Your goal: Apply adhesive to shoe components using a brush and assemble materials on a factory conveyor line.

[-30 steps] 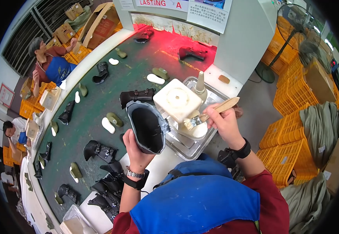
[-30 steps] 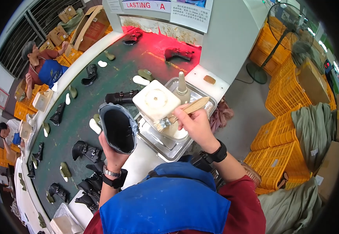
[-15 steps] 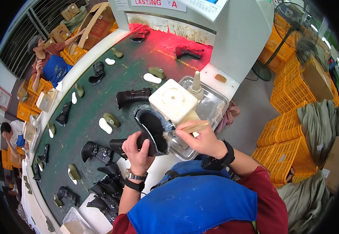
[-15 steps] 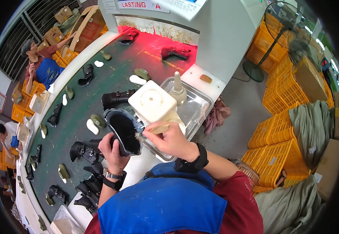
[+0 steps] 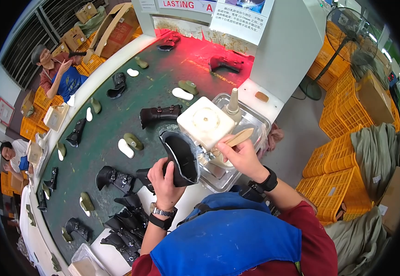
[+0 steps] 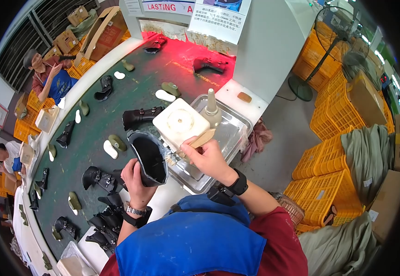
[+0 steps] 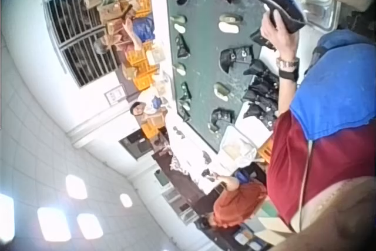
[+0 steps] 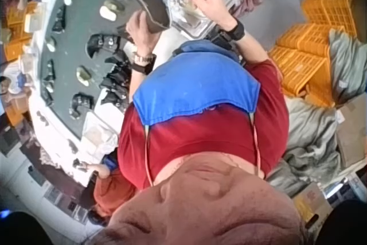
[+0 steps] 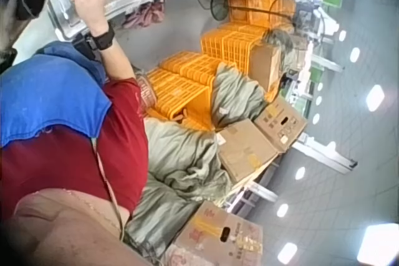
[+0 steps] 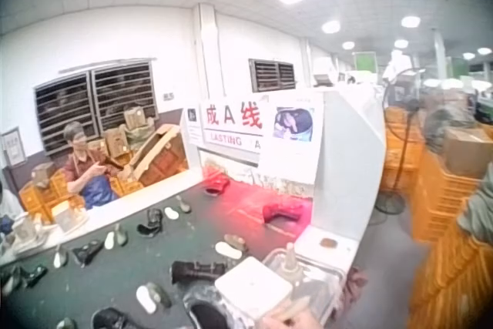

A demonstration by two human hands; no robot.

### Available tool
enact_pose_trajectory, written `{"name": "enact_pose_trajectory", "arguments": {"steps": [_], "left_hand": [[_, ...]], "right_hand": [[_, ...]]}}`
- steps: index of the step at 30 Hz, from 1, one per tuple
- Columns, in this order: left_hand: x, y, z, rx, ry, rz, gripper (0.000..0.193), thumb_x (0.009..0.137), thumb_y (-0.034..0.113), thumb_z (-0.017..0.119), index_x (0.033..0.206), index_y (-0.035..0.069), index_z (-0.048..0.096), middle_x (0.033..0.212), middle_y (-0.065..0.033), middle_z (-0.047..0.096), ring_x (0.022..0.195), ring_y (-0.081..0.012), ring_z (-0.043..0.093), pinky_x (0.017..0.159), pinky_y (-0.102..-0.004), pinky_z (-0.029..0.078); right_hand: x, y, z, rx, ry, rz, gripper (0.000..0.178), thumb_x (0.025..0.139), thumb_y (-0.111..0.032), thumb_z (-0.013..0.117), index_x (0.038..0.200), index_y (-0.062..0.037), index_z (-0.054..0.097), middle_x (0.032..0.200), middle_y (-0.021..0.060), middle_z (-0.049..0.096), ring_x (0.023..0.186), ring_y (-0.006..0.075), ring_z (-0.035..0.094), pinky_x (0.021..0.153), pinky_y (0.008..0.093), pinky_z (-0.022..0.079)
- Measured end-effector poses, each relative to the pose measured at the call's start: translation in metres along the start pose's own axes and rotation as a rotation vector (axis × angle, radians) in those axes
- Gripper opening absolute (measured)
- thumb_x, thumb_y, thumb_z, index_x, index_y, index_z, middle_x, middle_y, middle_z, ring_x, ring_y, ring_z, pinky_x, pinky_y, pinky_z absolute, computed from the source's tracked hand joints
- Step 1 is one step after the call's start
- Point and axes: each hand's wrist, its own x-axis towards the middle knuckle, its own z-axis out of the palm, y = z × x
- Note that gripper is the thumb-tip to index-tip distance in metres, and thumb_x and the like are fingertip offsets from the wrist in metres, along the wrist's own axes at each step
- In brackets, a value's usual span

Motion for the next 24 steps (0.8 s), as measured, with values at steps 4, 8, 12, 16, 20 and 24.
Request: {"name": "enact_pose_trajectory", "arguments": {"steps": [4, 8, 12, 16, 20, 24], "left_hand": [[-0.01, 0.002, 0.003, -0.419, 0.101, -0.379, 0.066, 0.059, 0.008, 0.074, 0.116, 0.003, 0.043, 0.111, -0.0139, 0.05, 0.1, -0.0294, 0.05, 0.088, -0.0389, 0.037], [-0.011, -0.015, 0.002, -0.986, 0.112, -0.828, 0.062, 0.065, 0.004, 0.069, 0.12, 0.002, 0.04, 0.113, -0.0085, 0.05, 0.101, -0.019, 0.051, 0.088, -0.0309, 0.042], [-0.009, -0.03, 0.005, -1.759, 0.158, -1.048, 0.053, 0.074, 0.012, 0.059, 0.123, 0.001, 0.045, 0.115, -0.0113, 0.054, 0.105, -0.0273, 0.053, 0.095, -0.0392, 0.041], [-0.012, -0.039, 0.0, -1.991, 0.193, -1.074, 0.066, 0.076, 0.034, 0.059, 0.127, -0.003, 0.039, 0.125, -0.0214, 0.048, 0.118, -0.0351, 0.045, 0.103, -0.0489, 0.032], [-0.014, -0.047, 0.006, -2.15, 0.086, -0.998, 0.065, 0.081, 0.03, 0.057, 0.132, -0.002, 0.033, 0.131, -0.0213, 0.041, 0.124, -0.0356, 0.036, 0.105, -0.0538, 0.023], [-0.01, -0.041, -0.003, -2.15, -0.071, -1.018, 0.069, 0.08, 0.018, 0.055, 0.138, 0.0, 0.023, 0.137, -0.0187, 0.034, 0.13, -0.0301, 0.03, 0.108, -0.0528, 0.014]], "right_hand": [[0.009, 0.008, -0.008, -0.008, 0.098, 0.017, 0.013, 0.087, -0.012, 0.058, 0.093, -0.0004, 0.062, 0.075, 0.0004, 0.059, 0.062, 0.0039, 0.052, 0.053, 0.0187, 0.044], [0.003, -0.002, -0.025, 0.004, 0.147, 0.024, 0.015, 0.087, -0.012, 0.056, 0.098, -0.0017, 0.06, 0.087, 0.0015, 0.058, 0.072, 0.0046, 0.052, 0.056, 0.0191, 0.046], [-0.005, 0.002, -0.04, 0.026, 0.192, -0.015, 0.014, 0.087, -0.011, 0.056, 0.099, -0.0035, 0.058, 0.092, 0.0018, 0.058, 0.08, 0.0062, 0.054, 0.06, 0.0199, 0.049], [0.0, 0.012, -0.035, -0.148, 0.13, -0.067, 0.013, 0.088, -0.016, 0.056, 0.091, -0.0035, 0.059, 0.084, 0.0003, 0.056, 0.069, 0.0066, 0.053, 0.06, 0.0215, 0.046], [-0.016, 0.029, -0.012, -0.237, 0.126, -0.296, 0.013, 0.085, -0.017, 0.06, 0.084, -0.0036, 0.06, 0.084, 0.0068, 0.053, 0.077, 0.0181, 0.055, 0.068, 0.029, 0.044], [-0.034, 0.036, -0.004, -0.251, 0.15, -0.269, 0.009, 0.082, -0.015, 0.062, 0.084, -0.0066, 0.061, 0.085, 0.0084, 0.051, 0.078, 0.0246, 0.056, 0.069, 0.0308, 0.045]]}}
